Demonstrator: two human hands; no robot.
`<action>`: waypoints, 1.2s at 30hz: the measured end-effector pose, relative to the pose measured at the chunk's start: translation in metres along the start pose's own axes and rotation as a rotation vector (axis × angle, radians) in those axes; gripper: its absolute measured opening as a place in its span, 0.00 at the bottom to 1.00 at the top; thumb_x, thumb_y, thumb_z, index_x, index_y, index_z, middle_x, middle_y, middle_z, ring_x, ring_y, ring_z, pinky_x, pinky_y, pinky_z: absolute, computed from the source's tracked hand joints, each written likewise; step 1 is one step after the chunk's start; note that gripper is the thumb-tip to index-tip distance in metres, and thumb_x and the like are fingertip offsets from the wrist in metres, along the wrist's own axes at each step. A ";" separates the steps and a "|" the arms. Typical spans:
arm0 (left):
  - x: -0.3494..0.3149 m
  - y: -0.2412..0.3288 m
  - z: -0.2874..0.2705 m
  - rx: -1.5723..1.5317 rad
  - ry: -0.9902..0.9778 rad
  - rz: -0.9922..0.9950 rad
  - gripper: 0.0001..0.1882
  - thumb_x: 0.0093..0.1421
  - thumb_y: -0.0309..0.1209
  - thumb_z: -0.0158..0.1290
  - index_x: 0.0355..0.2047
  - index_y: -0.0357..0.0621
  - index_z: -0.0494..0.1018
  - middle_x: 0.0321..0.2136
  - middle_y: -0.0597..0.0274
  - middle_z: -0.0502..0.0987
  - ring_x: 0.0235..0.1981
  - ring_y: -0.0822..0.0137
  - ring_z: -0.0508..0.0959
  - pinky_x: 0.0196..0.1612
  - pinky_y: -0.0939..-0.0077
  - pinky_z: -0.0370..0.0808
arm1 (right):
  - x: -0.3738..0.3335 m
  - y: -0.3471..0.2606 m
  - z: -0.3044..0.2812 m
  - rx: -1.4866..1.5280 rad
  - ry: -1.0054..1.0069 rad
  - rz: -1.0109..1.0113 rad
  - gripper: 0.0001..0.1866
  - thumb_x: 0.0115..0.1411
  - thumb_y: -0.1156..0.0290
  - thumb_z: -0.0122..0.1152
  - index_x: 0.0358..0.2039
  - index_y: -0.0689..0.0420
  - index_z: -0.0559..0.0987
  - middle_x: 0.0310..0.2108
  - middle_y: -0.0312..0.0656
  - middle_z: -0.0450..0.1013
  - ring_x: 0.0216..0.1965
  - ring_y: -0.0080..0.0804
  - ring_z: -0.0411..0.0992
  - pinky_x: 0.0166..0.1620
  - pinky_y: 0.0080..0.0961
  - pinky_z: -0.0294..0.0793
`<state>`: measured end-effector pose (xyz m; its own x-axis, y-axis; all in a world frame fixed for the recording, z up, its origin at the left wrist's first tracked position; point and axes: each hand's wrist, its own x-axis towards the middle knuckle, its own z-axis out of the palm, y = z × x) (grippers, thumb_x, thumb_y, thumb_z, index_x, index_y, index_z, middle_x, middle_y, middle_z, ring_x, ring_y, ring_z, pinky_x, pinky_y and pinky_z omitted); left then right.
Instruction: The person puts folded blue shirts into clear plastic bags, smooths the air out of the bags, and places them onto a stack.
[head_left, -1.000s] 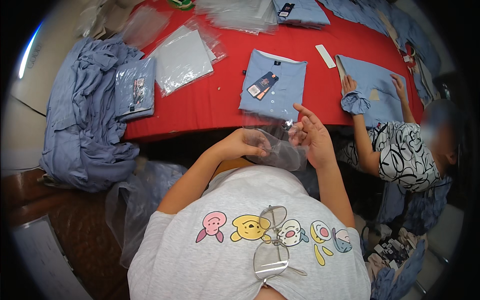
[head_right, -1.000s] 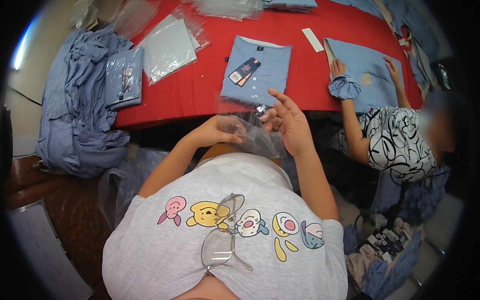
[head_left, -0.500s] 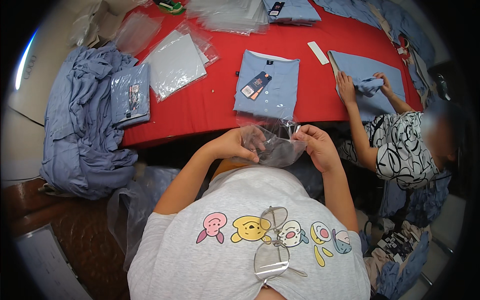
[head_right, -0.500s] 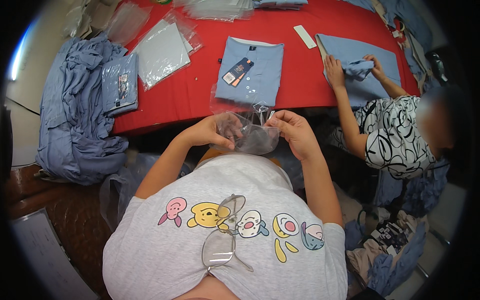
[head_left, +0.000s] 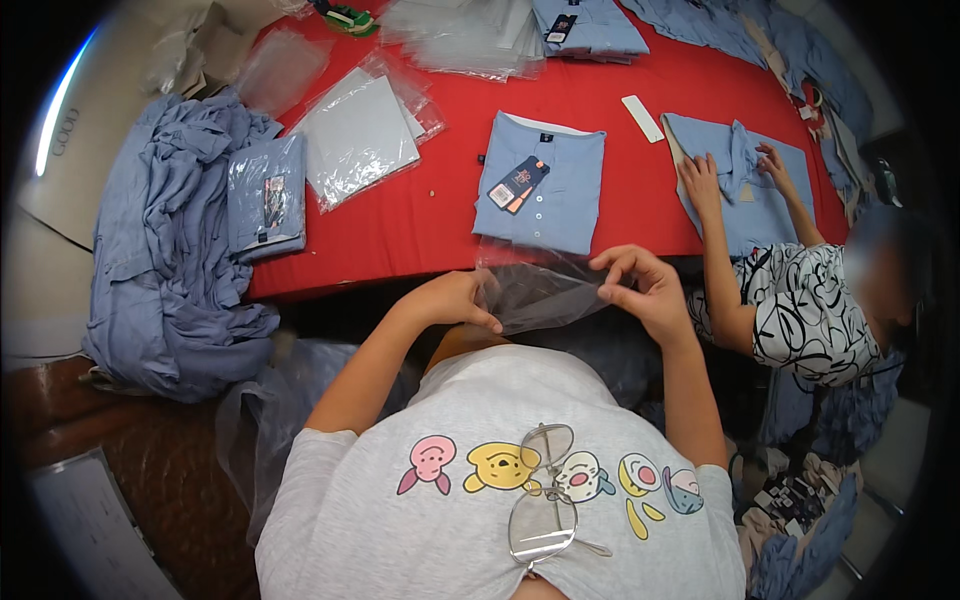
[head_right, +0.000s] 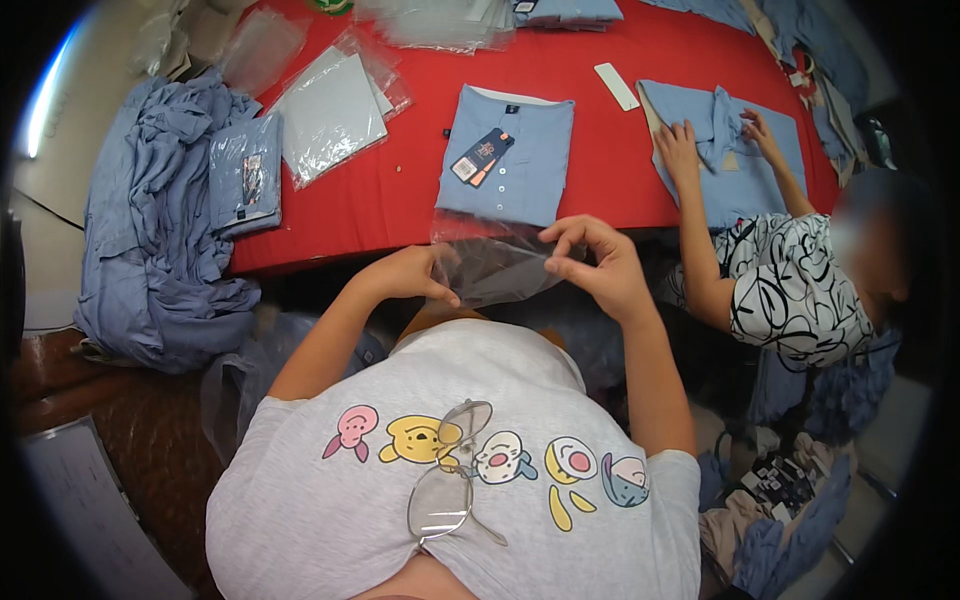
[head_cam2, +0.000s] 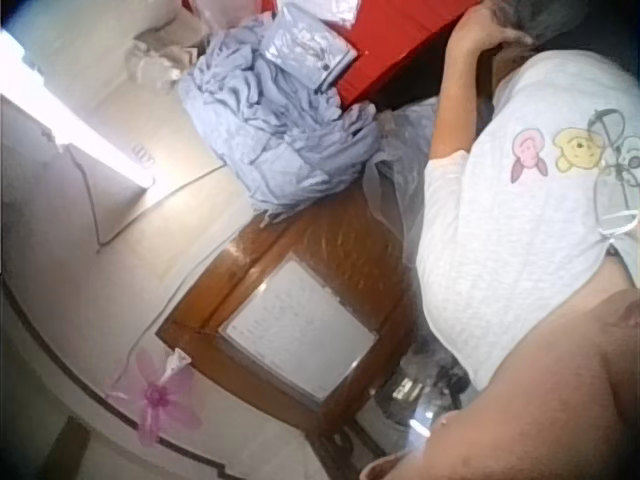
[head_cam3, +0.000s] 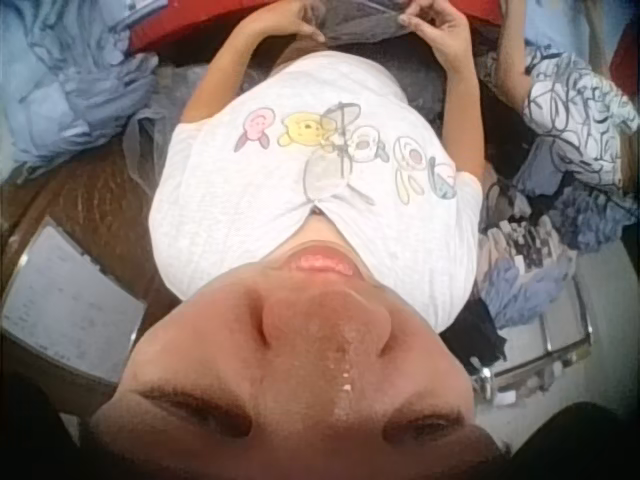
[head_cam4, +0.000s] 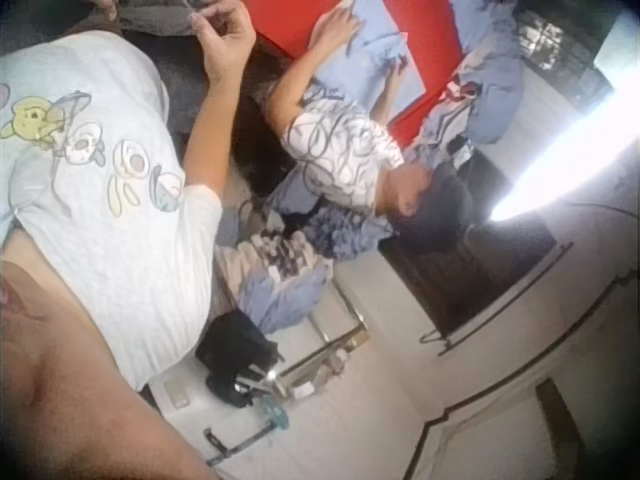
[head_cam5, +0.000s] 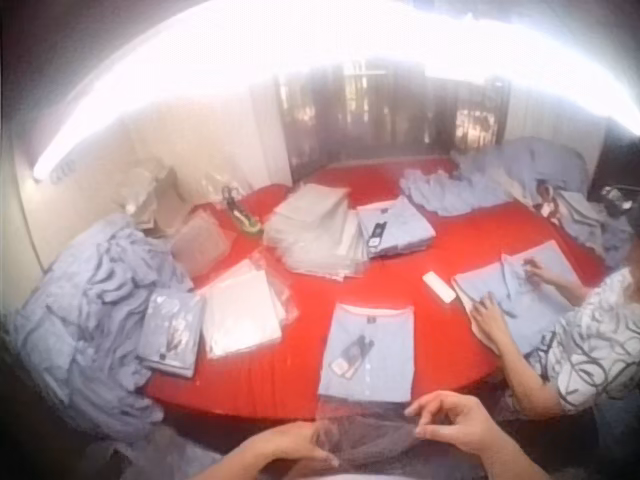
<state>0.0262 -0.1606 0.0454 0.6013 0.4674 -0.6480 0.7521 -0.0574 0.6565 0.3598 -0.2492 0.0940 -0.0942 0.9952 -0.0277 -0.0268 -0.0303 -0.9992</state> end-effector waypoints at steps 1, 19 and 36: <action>0.012 -0.011 -0.011 -0.074 0.055 0.070 0.46 0.48 0.43 0.81 0.63 0.37 0.74 0.44 0.49 0.85 0.45 0.58 0.85 0.51 0.65 0.80 | -0.002 0.011 0.008 0.130 -0.048 0.047 0.08 0.58 0.81 0.73 0.32 0.58 0.80 0.50 0.43 0.84 0.51 0.27 0.79 0.56 0.28 0.74; 0.217 -0.026 -0.106 0.517 0.671 0.318 0.44 0.62 0.60 0.64 0.73 0.53 0.69 0.72 0.54 0.67 0.77 0.50 0.60 0.79 0.40 0.44 | -0.026 0.115 0.058 0.386 -0.384 0.588 0.10 0.62 0.86 0.55 0.33 0.54 0.68 0.47 0.48 0.86 0.53 0.24 0.80 0.52 0.21 0.75; 0.068 0.002 0.071 0.154 -0.039 0.275 0.25 0.63 0.43 0.68 0.55 0.43 0.78 0.39 0.49 0.86 0.43 0.46 0.86 0.50 0.58 0.82 | 0.004 0.129 -0.007 -0.087 -0.258 0.424 0.08 0.64 0.84 0.60 0.40 0.64 0.85 0.40 0.38 0.86 0.45 0.24 0.82 0.54 0.25 0.79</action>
<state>0.0882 -0.1914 -0.0248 0.7957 0.3816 -0.4703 0.5897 -0.3114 0.7452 0.3626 -0.2488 -0.0355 -0.3220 0.8412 -0.4344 0.1491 -0.4081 -0.9007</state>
